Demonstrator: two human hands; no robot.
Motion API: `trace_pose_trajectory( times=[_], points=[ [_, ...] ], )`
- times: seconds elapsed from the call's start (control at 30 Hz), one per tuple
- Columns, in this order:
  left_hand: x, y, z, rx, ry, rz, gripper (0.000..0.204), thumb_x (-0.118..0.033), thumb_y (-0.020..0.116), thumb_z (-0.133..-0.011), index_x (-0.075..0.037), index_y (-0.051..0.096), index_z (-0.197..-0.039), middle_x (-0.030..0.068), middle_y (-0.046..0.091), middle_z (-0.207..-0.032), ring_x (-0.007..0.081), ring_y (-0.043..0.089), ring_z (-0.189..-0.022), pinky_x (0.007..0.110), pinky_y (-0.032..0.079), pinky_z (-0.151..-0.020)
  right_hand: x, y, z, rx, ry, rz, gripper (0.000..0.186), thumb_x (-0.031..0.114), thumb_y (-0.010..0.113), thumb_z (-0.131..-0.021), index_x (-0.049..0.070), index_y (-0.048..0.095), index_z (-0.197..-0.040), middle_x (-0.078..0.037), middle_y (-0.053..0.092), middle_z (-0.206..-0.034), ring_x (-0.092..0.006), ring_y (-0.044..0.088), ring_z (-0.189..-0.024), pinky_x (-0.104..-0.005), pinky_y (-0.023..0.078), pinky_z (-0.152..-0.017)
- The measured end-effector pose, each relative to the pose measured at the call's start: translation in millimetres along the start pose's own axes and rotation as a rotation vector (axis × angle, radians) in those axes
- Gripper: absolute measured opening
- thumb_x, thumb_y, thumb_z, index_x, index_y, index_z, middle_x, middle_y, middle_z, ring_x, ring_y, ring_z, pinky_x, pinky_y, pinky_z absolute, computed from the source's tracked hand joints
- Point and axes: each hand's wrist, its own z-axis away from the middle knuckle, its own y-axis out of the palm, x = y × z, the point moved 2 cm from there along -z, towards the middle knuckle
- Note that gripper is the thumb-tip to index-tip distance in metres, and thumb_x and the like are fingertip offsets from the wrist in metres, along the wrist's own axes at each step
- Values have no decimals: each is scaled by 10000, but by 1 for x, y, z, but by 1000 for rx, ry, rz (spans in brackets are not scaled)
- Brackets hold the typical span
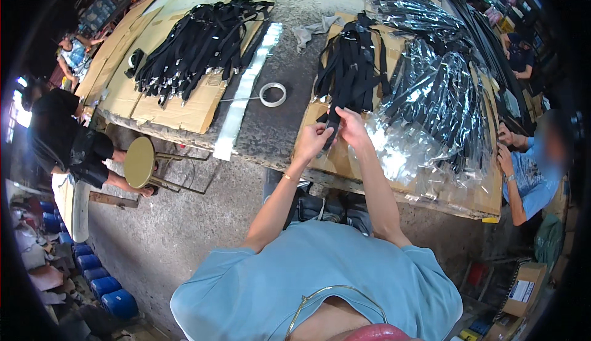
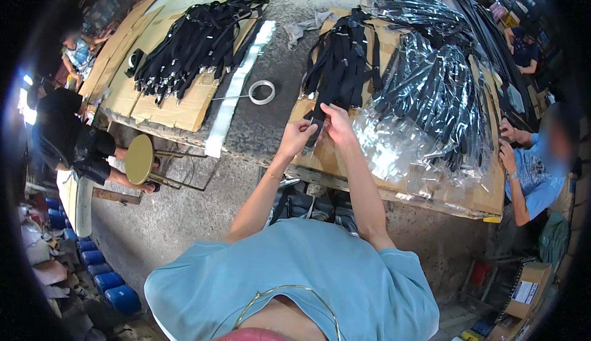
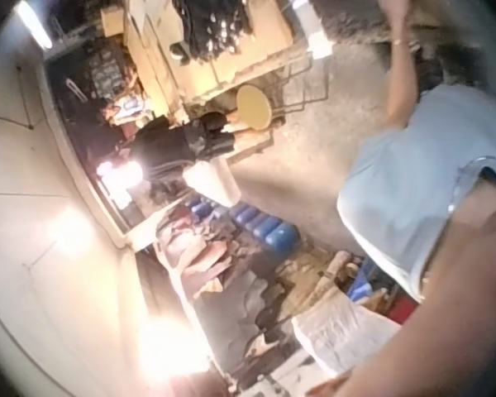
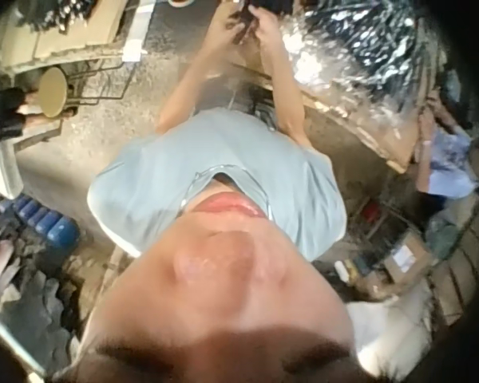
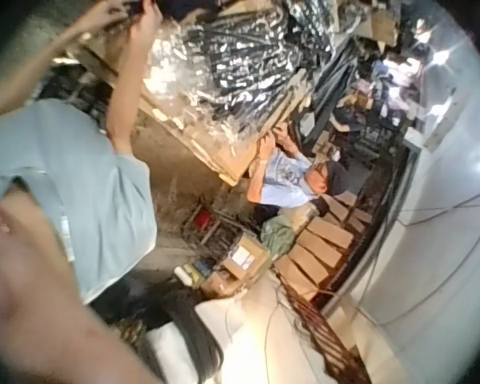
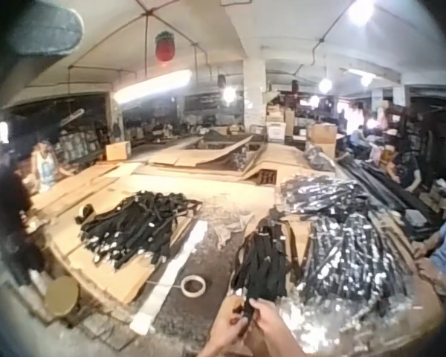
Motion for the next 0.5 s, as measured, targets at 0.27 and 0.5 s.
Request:
trace_pose_trajectory(
  times=[0.27,0.5],
  points=[
    [-22,-9,9,125,80,-150,186,-128,576,-891,46,631,-856,62,666,-703,79,622,-628,254,473,-587,7,19,15,426,185,-225,337,360,517,-946,57,578,-1080,-45,640,-986,-178,619,-861,-327,516,-716],
    [-27,-3,3,-76,93,-311,180,-120,619,-856,59,639,-849,-1,595,-657,27,464,-590,233,384,-513,15,37,9,20,-125,-178,311,237,574,-926,-22,588,-1098,-73,657,-1014,-155,611,-804,-273,511,-768]
  ],
)
